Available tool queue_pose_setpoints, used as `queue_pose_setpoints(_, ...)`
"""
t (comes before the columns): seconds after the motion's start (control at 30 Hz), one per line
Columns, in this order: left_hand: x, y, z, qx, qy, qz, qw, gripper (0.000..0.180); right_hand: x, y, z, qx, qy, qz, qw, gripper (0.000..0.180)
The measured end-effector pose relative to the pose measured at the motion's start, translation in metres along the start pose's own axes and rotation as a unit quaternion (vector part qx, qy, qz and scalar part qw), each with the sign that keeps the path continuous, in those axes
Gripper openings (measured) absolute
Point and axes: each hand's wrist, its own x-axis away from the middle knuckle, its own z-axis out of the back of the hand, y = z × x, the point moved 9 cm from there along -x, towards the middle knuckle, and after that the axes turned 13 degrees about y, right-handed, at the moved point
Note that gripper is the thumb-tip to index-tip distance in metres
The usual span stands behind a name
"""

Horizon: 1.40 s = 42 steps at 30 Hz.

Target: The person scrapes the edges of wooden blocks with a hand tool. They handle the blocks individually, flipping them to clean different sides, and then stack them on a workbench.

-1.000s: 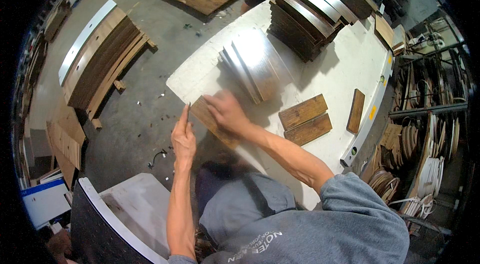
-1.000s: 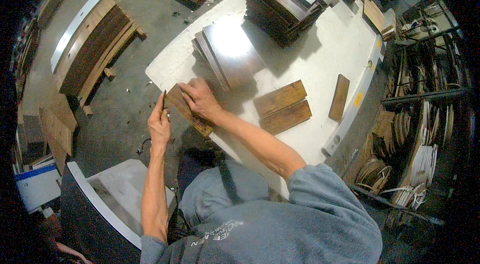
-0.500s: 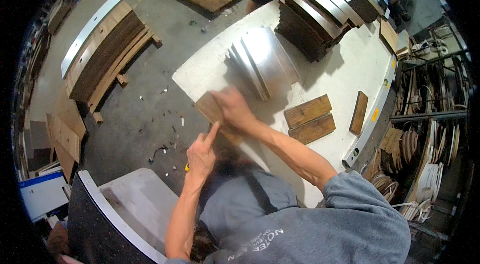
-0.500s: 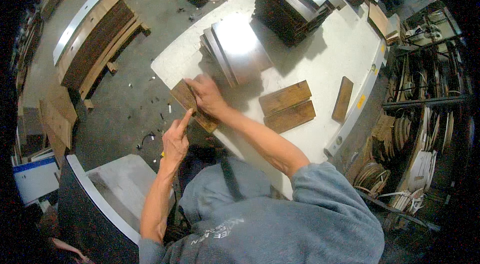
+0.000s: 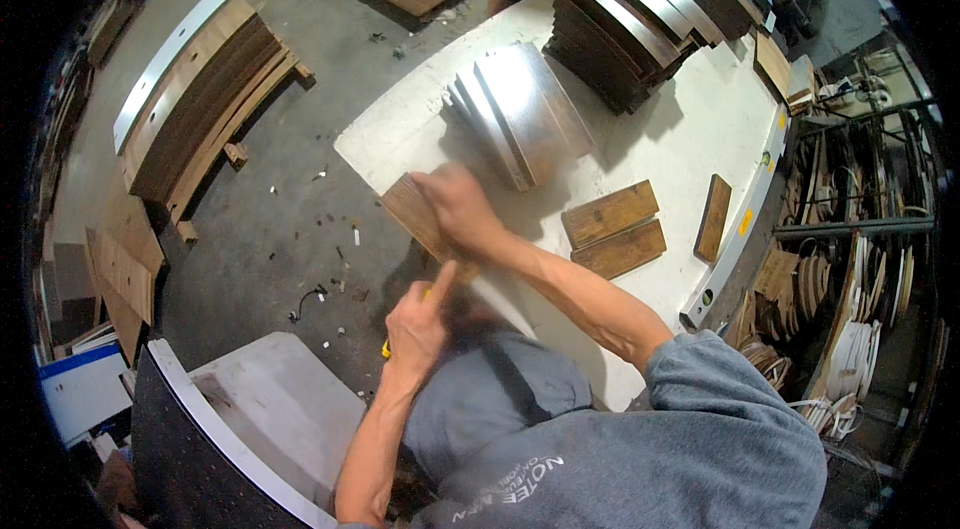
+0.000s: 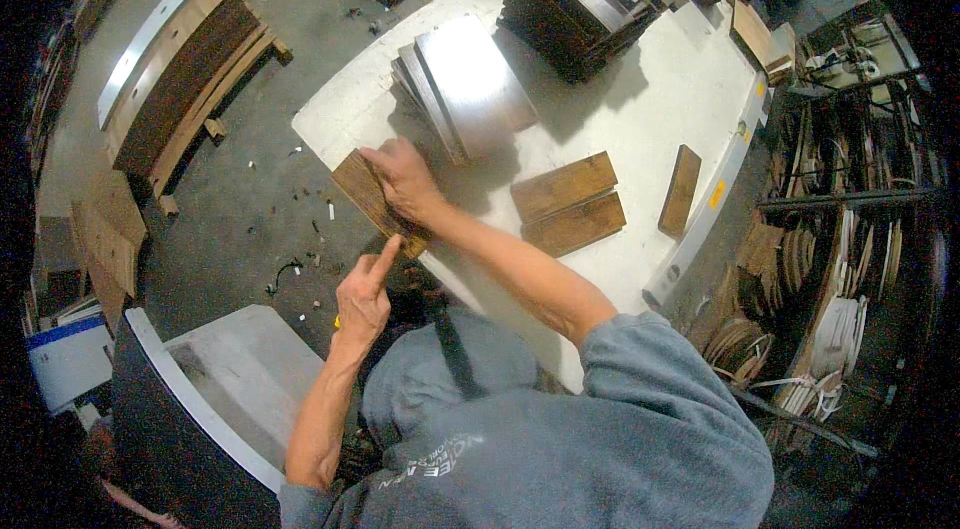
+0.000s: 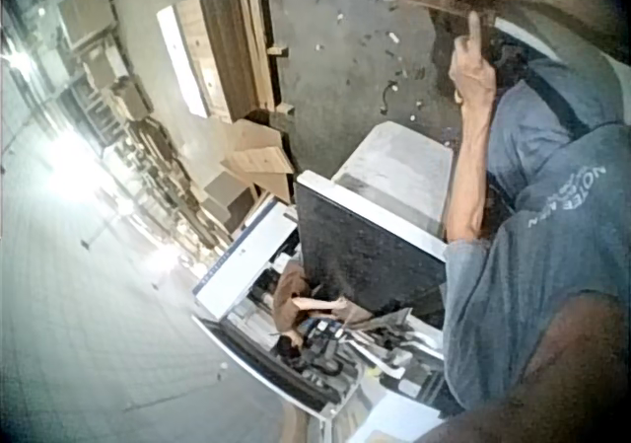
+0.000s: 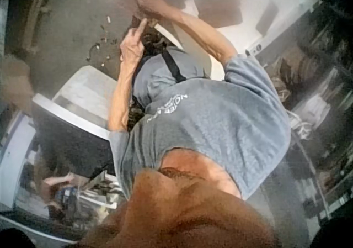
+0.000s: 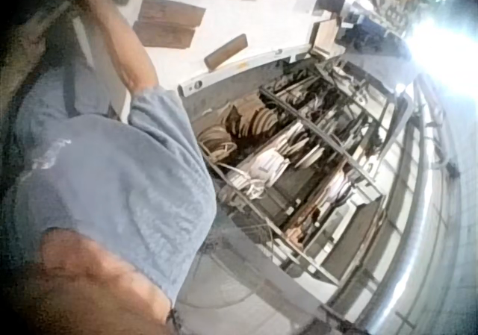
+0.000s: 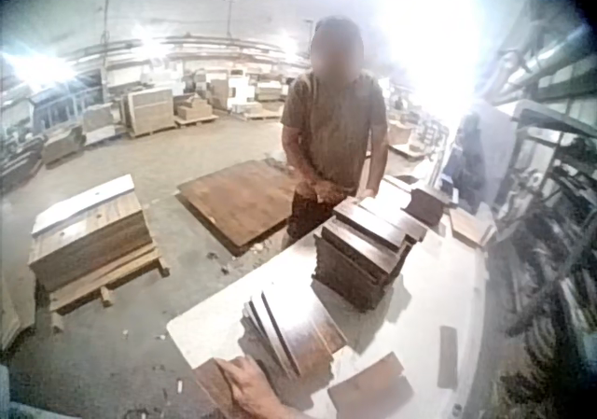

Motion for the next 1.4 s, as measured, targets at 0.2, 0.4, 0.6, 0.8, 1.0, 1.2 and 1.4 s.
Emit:
queue_pose_setpoints(0.2,-0.025,-0.022,0.015,-0.019,0.067,0.054,0.996,0.073,0.0,-0.003,0.005,-0.012,0.013,-0.001,1.0,0.034)
queue_pose_setpoints(0.4,0.017,0.021,-0.009,-0.005,-0.035,0.025,0.999,0.075,0.002,0.001,0.0,-0.012,-0.001,-0.022,1.0,0.032)
queue_pose_setpoints(0.6,0.008,0.015,-0.001,0.079,-0.033,0.018,0.996,0.067,-0.001,0.0,-0.001,-0.005,0.005,-0.017,1.0,0.031)
queue_pose_setpoints(0.8,-0.021,0.001,0.018,0.036,0.007,-0.008,0.999,0.066,0.001,0.002,-0.004,0.012,0.004,-0.007,1.0,0.032)
queue_pose_setpoints(1.0,-0.058,-0.048,0.024,-0.005,0.036,0.013,0.999,0.065,0.002,-0.001,0.0,0.01,-0.003,0.007,1.0,0.034)
queue_pose_setpoints(1.2,-0.112,-0.132,0.06,-0.001,0.145,0.121,0.982,0.062,-0.004,-0.003,-0.003,0.005,-0.021,0.022,1.0,0.039)
queue_pose_setpoints(1.4,-0.091,-0.086,0.047,0.006,0.118,0.049,0.992,0.064,-0.003,-0.009,0.002,-0.007,-0.012,-0.009,1.0,0.035)
